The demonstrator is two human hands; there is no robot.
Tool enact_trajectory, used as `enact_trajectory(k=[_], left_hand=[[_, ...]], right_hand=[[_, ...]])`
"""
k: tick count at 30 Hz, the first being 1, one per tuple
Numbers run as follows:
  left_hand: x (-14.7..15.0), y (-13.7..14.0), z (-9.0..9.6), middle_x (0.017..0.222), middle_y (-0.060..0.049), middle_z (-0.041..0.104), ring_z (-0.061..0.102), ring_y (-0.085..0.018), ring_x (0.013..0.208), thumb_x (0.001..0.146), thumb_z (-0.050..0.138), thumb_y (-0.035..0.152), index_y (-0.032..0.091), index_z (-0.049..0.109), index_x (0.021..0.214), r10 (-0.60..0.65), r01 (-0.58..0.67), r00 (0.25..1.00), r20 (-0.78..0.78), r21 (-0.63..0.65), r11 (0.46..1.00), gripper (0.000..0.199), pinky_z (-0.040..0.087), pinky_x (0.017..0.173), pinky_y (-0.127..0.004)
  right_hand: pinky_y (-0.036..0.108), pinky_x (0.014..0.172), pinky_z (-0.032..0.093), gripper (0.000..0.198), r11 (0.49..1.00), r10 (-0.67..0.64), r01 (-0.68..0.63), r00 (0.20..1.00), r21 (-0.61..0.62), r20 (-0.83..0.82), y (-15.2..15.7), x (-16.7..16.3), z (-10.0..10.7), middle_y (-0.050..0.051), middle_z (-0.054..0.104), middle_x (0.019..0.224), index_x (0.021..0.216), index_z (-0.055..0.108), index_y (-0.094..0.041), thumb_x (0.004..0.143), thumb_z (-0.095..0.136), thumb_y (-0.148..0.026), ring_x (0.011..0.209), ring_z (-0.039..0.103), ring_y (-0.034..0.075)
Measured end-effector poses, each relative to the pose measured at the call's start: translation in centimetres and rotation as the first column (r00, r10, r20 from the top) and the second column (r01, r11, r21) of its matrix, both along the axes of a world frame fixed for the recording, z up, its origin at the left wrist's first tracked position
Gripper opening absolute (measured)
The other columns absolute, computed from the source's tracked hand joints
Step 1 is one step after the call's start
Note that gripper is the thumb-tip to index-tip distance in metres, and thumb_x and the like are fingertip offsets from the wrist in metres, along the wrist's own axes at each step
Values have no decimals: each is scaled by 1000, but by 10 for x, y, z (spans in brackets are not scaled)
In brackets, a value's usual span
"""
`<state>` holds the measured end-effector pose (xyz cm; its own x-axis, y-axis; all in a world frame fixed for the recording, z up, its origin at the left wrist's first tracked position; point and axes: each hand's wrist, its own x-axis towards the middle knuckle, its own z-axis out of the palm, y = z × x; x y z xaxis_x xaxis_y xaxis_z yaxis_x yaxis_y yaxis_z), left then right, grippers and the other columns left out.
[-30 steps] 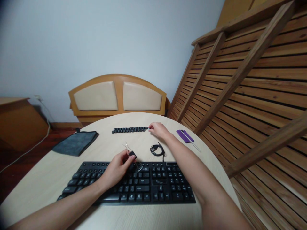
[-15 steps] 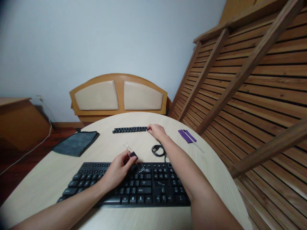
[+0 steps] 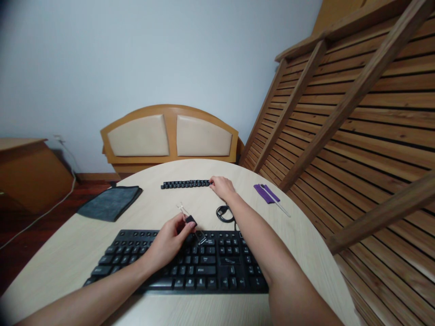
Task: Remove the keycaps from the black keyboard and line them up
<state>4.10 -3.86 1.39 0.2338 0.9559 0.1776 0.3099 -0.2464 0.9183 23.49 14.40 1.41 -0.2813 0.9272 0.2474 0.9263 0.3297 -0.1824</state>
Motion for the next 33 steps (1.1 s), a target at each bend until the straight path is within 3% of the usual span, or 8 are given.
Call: enact_trajectory(k=[5, 10, 14, 16, 20, 24, 28, 33], left_hand=[[0, 0, 0, 76, -2, 64, 59, -18, 73, 93, 50, 37, 17, 58, 81, 0, 0, 1000, 2, 4, 1000, 24, 43, 69, -29], [0, 0, 1, 76, -2, 63, 57, -17, 73, 92, 51, 36, 17, 57, 81, -19, 19, 999, 33, 5, 1000, 23, 43, 69, -28], [0, 0, 2, 76, -2, 62, 56, -17, 73, 92, 51, 36, 16, 57, 80, -26, 26, 999, 30, 17, 1000, 24, 42, 68, -28], [0, 0, 2, 74, -1, 61, 56, -17, 72, 92, 51, 37, 16, 58, 81, -22, 22, 1000, 21, 25, 999, 24, 42, 67, -27], [-1, 2, 0, 76, -1, 62, 56, -17, 73, 92, 50, 38, 16, 59, 83, -25, 24, 1000, 18, 41, 999, 25, 42, 67, -27], [-1, 0, 0, 73, 0, 60, 54, -17, 70, 93, 50, 38, 17, 57, 81, -32, 33, 999, -15, 65, 997, 26, 40, 65, -26], [0, -4, 5, 72, 0, 59, 54, -17, 69, 93, 49, 39, 18, 56, 80, -51, 57, 996, -67, 102, 993, 26, 39, 63, -26], [-1, -7, 9, 73, -1, 61, 55, -17, 70, 94, 47, 37, 19, 56, 80, -51, 76, 985, -167, 151, 986, 25, 39, 65, -26]], right_hand=[[25, 69, 41, 23, 1000, 10, -10, 1000, -5, -18, -5, 4, 10, 1, 73, 93, 106, 67, -25, 84, 65, -29, 87, 64, 18], [26, 66, 40, 21, 999, 32, -30, 998, 32, -56, -18, 12, 44, 2, 73, 91, 103, 68, -24, 85, 63, -31, 84, 63, 18], [24, 66, 40, 16, 994, 99, -95, 990, 44, -100, -56, 15, 69, 1, 72, 86, 94, 69, -23, 87, 59, -34, 78, 63, 16], [25, 65, 41, 16, 974, 223, -226, 962, -2, -155, -85, 17, 74, 2, 72, 84, 91, 70, -22, 88, 59, -34, 75, 62, 16], [28, 72, 44, 16, 900, 391, -417, 901, -129, -189, -145, 21, 65, 4, 71, 86, 91, 70, -22, 86, 62, -35, 78, 63, 18], [33, 84, 46, 28, 870, 428, -469, 872, -154, -236, -182, 26, 43, 6, 67, 103, 105, 66, -24, 83, 67, -41, 98, 60, 23], [37, 95, 44, 31, 863, 421, -488, 839, -134, -343, -195, 30, 24, 6, 63, 112, 111, 62, -24, 84, 67, -38, 108, 56, 22], [37, 98, 42, 29, 864, 416, -489, 825, -116, -383, -196, 30, 16, 6, 62, 115, 110, 62, -24, 85, 66, -36, 111, 55, 22]])
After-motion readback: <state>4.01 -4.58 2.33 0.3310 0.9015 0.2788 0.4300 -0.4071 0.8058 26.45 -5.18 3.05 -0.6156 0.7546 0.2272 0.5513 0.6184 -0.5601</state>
